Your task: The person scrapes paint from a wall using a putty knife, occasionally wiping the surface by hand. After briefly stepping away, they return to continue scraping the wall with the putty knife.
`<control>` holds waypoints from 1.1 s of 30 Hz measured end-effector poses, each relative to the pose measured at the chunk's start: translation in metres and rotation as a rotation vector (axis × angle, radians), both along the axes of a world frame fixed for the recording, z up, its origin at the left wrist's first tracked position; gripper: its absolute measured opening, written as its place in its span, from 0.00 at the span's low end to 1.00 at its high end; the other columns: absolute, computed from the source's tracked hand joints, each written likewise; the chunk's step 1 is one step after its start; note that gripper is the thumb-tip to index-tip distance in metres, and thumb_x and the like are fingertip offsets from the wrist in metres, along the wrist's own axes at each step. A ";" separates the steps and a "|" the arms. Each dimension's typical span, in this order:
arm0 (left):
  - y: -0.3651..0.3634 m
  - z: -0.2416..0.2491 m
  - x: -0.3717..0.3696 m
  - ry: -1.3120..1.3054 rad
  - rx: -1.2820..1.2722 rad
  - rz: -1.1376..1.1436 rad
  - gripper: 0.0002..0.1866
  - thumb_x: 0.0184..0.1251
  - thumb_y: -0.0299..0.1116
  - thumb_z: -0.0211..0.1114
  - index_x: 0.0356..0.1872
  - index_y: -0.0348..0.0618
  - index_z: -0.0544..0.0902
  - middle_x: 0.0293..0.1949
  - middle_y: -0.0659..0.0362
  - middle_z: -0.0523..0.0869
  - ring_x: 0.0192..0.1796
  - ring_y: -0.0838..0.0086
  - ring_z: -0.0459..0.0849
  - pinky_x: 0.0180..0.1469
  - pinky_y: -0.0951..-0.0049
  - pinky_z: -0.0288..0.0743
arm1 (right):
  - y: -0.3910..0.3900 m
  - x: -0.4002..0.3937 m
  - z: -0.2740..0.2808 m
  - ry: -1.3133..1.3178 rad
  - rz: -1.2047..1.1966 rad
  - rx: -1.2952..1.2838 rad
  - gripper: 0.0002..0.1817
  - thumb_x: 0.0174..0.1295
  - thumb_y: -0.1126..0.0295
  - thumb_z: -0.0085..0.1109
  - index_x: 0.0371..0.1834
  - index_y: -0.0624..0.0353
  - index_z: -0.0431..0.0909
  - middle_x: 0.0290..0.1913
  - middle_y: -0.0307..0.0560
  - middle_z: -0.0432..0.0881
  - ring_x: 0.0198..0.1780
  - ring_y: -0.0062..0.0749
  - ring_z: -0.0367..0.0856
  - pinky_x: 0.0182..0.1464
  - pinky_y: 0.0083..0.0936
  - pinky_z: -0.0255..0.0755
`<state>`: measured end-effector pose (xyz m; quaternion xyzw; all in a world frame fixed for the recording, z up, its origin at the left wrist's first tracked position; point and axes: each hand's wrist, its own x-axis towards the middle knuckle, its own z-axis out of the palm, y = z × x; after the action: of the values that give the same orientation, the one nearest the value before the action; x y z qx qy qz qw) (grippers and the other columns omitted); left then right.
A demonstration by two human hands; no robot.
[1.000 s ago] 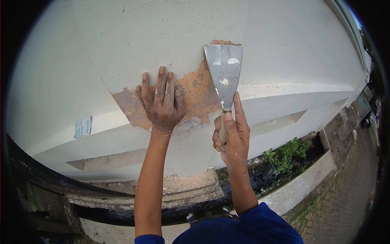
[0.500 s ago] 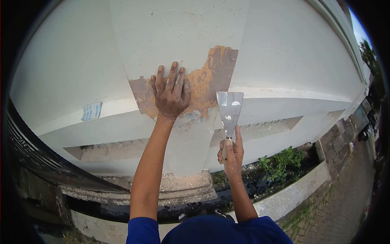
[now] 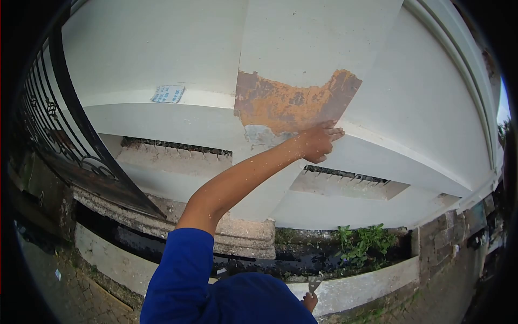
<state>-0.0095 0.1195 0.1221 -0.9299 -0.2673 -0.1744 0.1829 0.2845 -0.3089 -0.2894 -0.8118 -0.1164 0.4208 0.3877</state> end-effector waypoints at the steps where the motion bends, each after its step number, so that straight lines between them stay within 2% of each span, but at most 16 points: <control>1: -0.003 -0.004 0.002 0.016 -0.130 -0.051 0.16 0.58 0.40 0.65 0.48 0.51 0.83 0.67 0.54 0.70 0.72 0.61 0.62 0.73 0.51 0.48 | 0.005 -0.003 0.006 0.003 -0.001 0.035 0.21 0.59 0.71 0.54 0.57 0.66 0.71 0.22 0.43 0.74 0.14 0.26 0.71 0.10 0.24 0.63; 3: -0.008 -0.010 -0.001 -0.319 -0.476 -0.145 0.10 0.58 0.35 0.65 0.41 0.51 0.85 0.62 0.59 0.77 0.67 0.65 0.69 0.72 0.57 0.53 | 0.017 -0.015 0.015 0.014 -0.013 0.108 0.22 0.61 0.70 0.53 0.58 0.66 0.70 0.24 0.43 0.74 0.14 0.25 0.70 0.11 0.24 0.63; 6: -0.017 0.009 -0.035 -0.283 0.160 -0.161 0.11 0.59 0.32 0.63 0.43 0.53 0.85 0.61 0.65 0.78 0.64 0.66 0.72 0.72 0.53 0.53 | 0.039 -0.030 0.020 -0.017 0.034 0.193 0.21 0.62 0.68 0.53 0.57 0.64 0.70 0.25 0.43 0.74 0.14 0.24 0.70 0.11 0.23 0.62; 8: -0.030 0.031 -0.069 -0.317 0.358 -0.029 0.11 0.58 0.33 0.64 0.43 0.53 0.84 0.63 0.63 0.76 0.67 0.67 0.69 0.73 0.51 0.48 | 0.054 -0.046 0.040 -0.056 0.106 0.261 0.20 0.63 0.66 0.53 0.55 0.64 0.72 0.23 0.41 0.73 0.13 0.23 0.69 0.12 0.23 0.60; 10: -0.029 0.040 -0.106 -0.369 0.497 0.192 0.19 0.59 0.39 0.64 0.54 0.56 0.80 0.69 0.62 0.69 0.73 0.65 0.61 0.74 0.49 0.42 | 0.066 -0.056 0.052 -0.065 0.171 0.303 0.16 0.63 0.64 0.53 0.49 0.64 0.75 0.22 0.41 0.73 0.13 0.23 0.69 0.12 0.22 0.60; 13: -0.011 0.026 -0.171 -0.247 0.514 0.331 0.29 0.62 0.47 0.63 0.66 0.60 0.71 0.74 0.61 0.60 0.76 0.65 0.51 0.75 0.48 0.36 | 0.085 -0.075 0.071 -0.032 0.225 0.305 0.12 0.64 0.63 0.52 0.39 0.62 0.77 0.21 0.41 0.73 0.13 0.21 0.68 0.13 0.21 0.60; 16: -0.011 0.006 -0.216 -0.107 0.565 0.357 0.35 0.65 0.53 0.59 0.72 0.58 0.62 0.75 0.61 0.55 0.77 0.61 0.48 0.75 0.47 0.36 | 0.104 -0.091 0.092 0.033 0.312 0.314 0.11 0.66 0.62 0.52 0.34 0.59 0.75 0.21 0.40 0.73 0.13 0.21 0.68 0.13 0.21 0.60; 17: -0.012 0.003 -0.226 -0.171 0.560 0.388 0.36 0.64 0.54 0.59 0.72 0.55 0.62 0.75 0.60 0.54 0.77 0.60 0.48 0.75 0.46 0.37 | 0.112 -0.101 0.101 0.061 0.349 0.325 0.11 0.66 0.62 0.52 0.34 0.58 0.75 0.21 0.40 0.73 0.13 0.21 0.68 0.13 0.21 0.60; 19: -0.014 -0.003 -0.239 -0.290 0.540 0.441 0.38 0.64 0.56 0.59 0.71 0.50 0.62 0.76 0.57 0.53 0.77 0.59 0.48 0.75 0.45 0.38 | 0.129 -0.123 0.132 0.230 0.401 0.401 0.10 0.68 0.63 0.50 0.35 0.57 0.73 0.22 0.40 0.73 0.14 0.21 0.69 0.13 0.21 0.60; 22: -0.004 -0.016 -0.245 -0.402 0.490 0.456 0.43 0.61 0.64 0.56 0.72 0.49 0.60 0.76 0.55 0.52 0.76 0.59 0.48 0.74 0.43 0.38 | 0.160 -0.155 0.186 0.405 0.544 0.528 0.07 0.69 0.64 0.49 0.40 0.56 0.70 0.27 0.39 0.74 0.17 0.22 0.71 0.14 0.20 0.63; 25: -0.012 -0.005 -0.240 -0.459 0.390 0.511 0.47 0.57 0.67 0.58 0.72 0.47 0.60 0.75 0.50 0.51 0.76 0.60 0.50 0.74 0.43 0.40 | 0.191 -0.197 0.244 0.395 0.674 0.735 0.09 0.71 0.63 0.47 0.47 0.55 0.68 0.28 0.40 0.74 0.18 0.22 0.71 0.16 0.18 0.63; 28: -0.021 0.018 -0.238 -0.445 0.410 0.524 0.50 0.53 0.63 0.65 0.72 0.43 0.59 0.75 0.52 0.53 0.75 0.58 0.53 0.73 0.43 0.42 | 0.221 -0.236 0.294 0.430 0.713 0.839 0.11 0.73 0.62 0.44 0.50 0.56 0.68 0.27 0.41 0.72 0.17 0.21 0.69 0.16 0.16 0.61; 33: -0.014 0.007 -0.250 -0.372 0.419 0.469 0.44 0.56 0.59 0.64 0.69 0.44 0.64 0.73 0.54 0.57 0.74 0.60 0.55 0.73 0.44 0.44 | 0.269 -0.303 0.347 0.492 0.714 0.976 0.14 0.74 0.61 0.43 0.54 0.56 0.69 0.23 0.38 0.70 0.15 0.18 0.66 0.15 0.15 0.59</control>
<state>-0.2599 0.1059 0.1292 -0.7379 -0.4605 -0.3449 0.3527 -0.0189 -0.0402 0.0573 -0.3341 -0.4645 0.5959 0.5635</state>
